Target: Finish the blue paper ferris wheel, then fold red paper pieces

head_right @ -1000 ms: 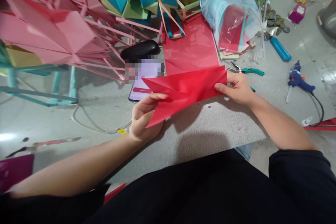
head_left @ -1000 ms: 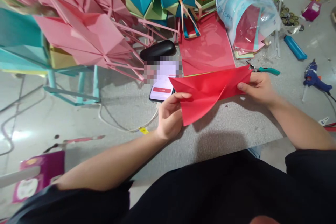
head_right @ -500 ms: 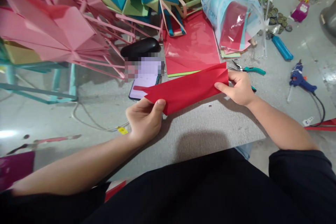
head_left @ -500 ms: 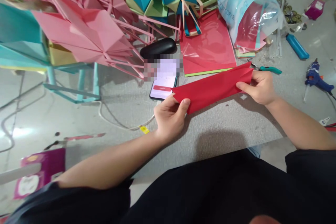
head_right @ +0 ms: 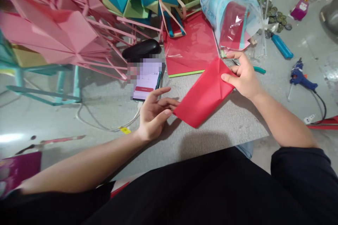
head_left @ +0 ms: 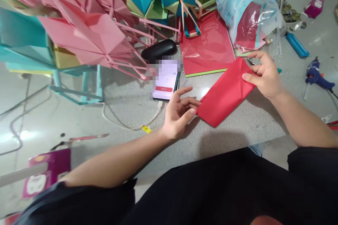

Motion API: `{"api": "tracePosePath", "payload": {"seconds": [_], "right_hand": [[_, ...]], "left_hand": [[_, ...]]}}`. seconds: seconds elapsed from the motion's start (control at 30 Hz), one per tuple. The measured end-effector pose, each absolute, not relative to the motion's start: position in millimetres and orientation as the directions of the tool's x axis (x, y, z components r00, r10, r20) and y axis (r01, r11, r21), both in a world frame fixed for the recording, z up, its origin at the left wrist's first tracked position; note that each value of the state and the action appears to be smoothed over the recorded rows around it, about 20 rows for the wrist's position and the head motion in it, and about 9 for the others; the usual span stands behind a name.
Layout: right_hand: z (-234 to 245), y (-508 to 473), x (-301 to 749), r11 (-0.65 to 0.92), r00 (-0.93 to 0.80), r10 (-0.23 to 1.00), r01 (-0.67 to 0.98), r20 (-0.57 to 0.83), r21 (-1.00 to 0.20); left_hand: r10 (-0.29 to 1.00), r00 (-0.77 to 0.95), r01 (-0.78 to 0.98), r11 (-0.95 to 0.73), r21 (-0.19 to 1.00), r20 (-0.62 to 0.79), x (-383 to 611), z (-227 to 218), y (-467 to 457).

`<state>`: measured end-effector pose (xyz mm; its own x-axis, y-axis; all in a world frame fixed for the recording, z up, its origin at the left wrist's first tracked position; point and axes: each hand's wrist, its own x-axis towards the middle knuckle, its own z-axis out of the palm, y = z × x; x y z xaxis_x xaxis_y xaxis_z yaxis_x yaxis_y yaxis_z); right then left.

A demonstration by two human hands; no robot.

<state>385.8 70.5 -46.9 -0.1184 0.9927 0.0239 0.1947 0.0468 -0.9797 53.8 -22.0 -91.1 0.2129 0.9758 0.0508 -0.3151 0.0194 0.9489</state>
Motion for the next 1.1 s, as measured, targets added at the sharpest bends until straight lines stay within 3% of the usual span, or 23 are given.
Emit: {"api": "tracePosePath", "payload": {"seconds": [0.17,0.33,0.43,0.57,0.73,0.83,1.1], "right_hand": [[-30.7,61.7,375.8,-0.095,-0.440,0.882,0.181,-0.168,-0.979],[-29.2,43.0,351.6,-0.078,-0.598,0.784,0.172,-0.168,-0.982],[-29.7,34.8,340.8,-0.038,-0.586,0.799,0.169,-0.131,-0.985],[-30.0,29.8,333.7,-0.036,-0.508,0.856,0.120,-0.093,-0.992],[-35.5,27.8,327.2,-0.163,-0.230,0.960,0.004,-0.159,-0.987],[-38.2,20.1,319.9,-0.218,-0.247,0.949,-0.065,-0.196,-0.974],[-45.3,-6.2,304.3,-0.250,-0.265,0.935,-0.017,-0.236,-0.968]], "left_hand": [[0.906,0.410,-0.243,0.222,0.944,-0.107,51.9,-86.3,-14.5],[0.832,0.502,-0.119,0.337,0.934,-0.236,74.9,-67.6,-16.7],[0.795,0.524,-0.025,0.373,0.928,-0.306,91.1,-56.4,-20.4],[0.879,0.350,0.051,0.328,0.943,-0.324,108.0,-51.0,-18.2],[0.964,0.141,-0.041,0.235,0.971,-0.227,124.4,-57.6,-13.0],[0.985,0.047,-0.102,0.171,0.980,-0.167,127.3,-64.8,-15.3],[0.977,0.135,-0.155,0.184,0.971,-0.164,119.4,-76.8,-27.8]]}}
